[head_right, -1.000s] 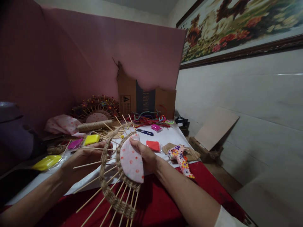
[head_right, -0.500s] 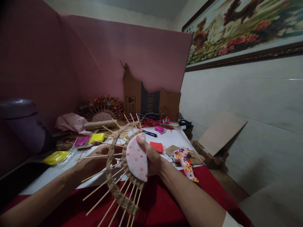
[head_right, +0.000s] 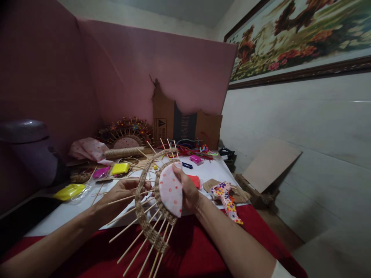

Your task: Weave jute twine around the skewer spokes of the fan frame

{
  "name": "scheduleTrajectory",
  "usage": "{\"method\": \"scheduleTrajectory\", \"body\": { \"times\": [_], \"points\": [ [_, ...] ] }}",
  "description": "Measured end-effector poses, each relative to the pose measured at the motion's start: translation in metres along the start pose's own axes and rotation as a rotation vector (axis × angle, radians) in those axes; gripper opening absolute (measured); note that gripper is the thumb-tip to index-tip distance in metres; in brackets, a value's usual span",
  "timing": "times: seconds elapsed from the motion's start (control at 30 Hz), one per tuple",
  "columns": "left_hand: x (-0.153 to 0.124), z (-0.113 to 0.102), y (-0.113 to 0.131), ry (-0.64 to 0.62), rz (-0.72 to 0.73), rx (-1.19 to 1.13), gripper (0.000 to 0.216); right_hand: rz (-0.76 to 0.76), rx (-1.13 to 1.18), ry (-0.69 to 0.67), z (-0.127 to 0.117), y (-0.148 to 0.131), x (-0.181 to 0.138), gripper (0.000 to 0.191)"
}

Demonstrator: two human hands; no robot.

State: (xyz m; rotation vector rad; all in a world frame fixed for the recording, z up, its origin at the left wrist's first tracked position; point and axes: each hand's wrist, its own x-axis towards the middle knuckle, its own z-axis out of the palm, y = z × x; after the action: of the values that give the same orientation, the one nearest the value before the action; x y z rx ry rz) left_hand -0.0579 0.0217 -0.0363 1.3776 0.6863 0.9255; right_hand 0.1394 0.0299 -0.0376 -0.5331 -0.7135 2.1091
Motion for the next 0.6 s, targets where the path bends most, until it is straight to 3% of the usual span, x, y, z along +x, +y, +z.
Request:
{"method": "scheduleTrajectory", "body": {
  "times": [0.23,0.43,0.6],
  "points": [
    [0.004,-0.002,-0.006,0.040,0.047,0.003,0.009,-0.074,-0.031,0.060,-0.001,-0.001,0.000,0.039],
    [0.000,0.004,0.001,0.036,0.055,-0.019,0.009,-0.084,-0.029,0.033,0.003,-0.003,-0.003,0.042],
    [-0.005,0.010,0.012,0.144,0.047,0.070,0.013,-0.205,-0.004,0.077,-0.001,-0.006,-0.002,0.036]
  ]
}}
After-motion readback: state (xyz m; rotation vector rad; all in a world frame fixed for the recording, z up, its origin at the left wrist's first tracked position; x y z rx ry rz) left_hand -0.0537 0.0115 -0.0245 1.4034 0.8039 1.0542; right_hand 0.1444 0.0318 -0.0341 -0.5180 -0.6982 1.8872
